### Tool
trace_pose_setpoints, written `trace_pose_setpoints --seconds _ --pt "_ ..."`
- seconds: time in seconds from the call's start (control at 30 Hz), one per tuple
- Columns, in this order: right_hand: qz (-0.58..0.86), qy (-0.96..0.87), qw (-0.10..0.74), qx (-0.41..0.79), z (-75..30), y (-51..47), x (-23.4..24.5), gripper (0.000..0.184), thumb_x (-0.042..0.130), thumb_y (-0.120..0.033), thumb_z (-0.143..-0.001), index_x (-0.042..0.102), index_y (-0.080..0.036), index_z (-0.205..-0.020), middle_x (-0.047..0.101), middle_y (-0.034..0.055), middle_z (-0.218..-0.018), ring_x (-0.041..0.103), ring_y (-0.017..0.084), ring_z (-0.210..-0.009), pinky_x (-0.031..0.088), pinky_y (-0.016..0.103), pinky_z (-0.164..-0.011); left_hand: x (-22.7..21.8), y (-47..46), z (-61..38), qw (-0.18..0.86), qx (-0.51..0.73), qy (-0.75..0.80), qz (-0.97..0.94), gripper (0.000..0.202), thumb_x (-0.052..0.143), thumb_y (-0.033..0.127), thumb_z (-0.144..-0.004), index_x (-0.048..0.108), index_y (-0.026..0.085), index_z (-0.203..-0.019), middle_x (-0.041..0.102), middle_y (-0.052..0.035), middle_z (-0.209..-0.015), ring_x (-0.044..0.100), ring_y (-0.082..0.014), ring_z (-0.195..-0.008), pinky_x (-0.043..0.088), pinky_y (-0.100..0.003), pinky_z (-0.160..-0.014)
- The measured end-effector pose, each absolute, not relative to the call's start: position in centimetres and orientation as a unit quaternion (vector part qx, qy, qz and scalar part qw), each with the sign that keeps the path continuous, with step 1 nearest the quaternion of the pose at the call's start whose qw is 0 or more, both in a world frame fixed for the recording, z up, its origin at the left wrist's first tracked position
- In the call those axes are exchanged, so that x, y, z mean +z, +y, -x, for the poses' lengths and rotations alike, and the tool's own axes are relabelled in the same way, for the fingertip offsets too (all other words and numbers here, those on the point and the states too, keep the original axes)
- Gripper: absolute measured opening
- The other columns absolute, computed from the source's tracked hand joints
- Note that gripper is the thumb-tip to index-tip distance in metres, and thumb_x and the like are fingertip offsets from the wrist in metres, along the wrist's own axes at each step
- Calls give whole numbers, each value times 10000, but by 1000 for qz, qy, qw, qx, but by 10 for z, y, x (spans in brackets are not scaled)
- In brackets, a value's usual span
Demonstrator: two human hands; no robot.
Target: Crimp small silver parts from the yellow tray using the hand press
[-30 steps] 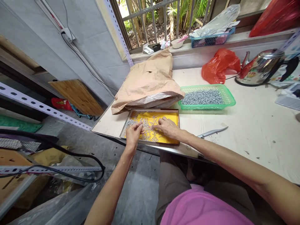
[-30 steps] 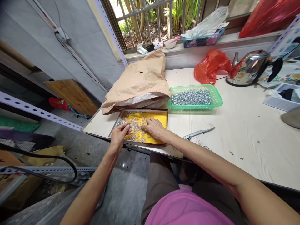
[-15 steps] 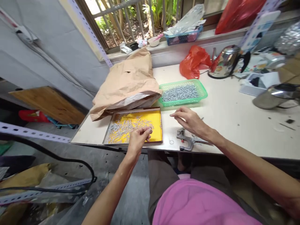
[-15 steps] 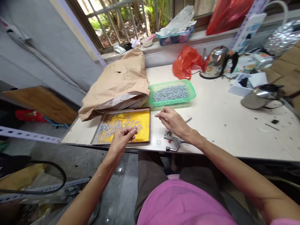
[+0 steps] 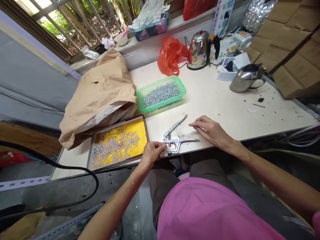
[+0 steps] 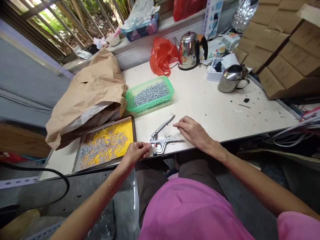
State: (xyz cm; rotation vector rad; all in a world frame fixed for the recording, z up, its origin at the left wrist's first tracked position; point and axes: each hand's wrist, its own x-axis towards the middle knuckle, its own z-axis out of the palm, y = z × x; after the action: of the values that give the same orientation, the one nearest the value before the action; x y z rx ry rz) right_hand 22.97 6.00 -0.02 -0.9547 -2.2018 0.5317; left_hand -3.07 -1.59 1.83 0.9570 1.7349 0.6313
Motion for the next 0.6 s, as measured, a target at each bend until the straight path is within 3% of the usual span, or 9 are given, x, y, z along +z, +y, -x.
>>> trace_pose_setpoints --seconds 0.3,0.6 --pt "349 -851 319 227 -224 48 -14 266 437 -195 -945 658 -197 -1094 605 90 -977 559 206 -936 504 376 -829 8 -10 25 533 212 712 -404 318 723 442 -668 667 139 -589 472 32 -401 329 -44 -327 200 -182 -344" --pt "344 -876 267 207 -232 40 -26 238 478 -224 -940 667 -175 -1077 604 98 -988 541 211 -942 480 371 -838 9 -1 27 551 141 715 -407 290 760 414 -631 680 135 -620 460 41 -389 332 -47 -336 209 -180 -345"
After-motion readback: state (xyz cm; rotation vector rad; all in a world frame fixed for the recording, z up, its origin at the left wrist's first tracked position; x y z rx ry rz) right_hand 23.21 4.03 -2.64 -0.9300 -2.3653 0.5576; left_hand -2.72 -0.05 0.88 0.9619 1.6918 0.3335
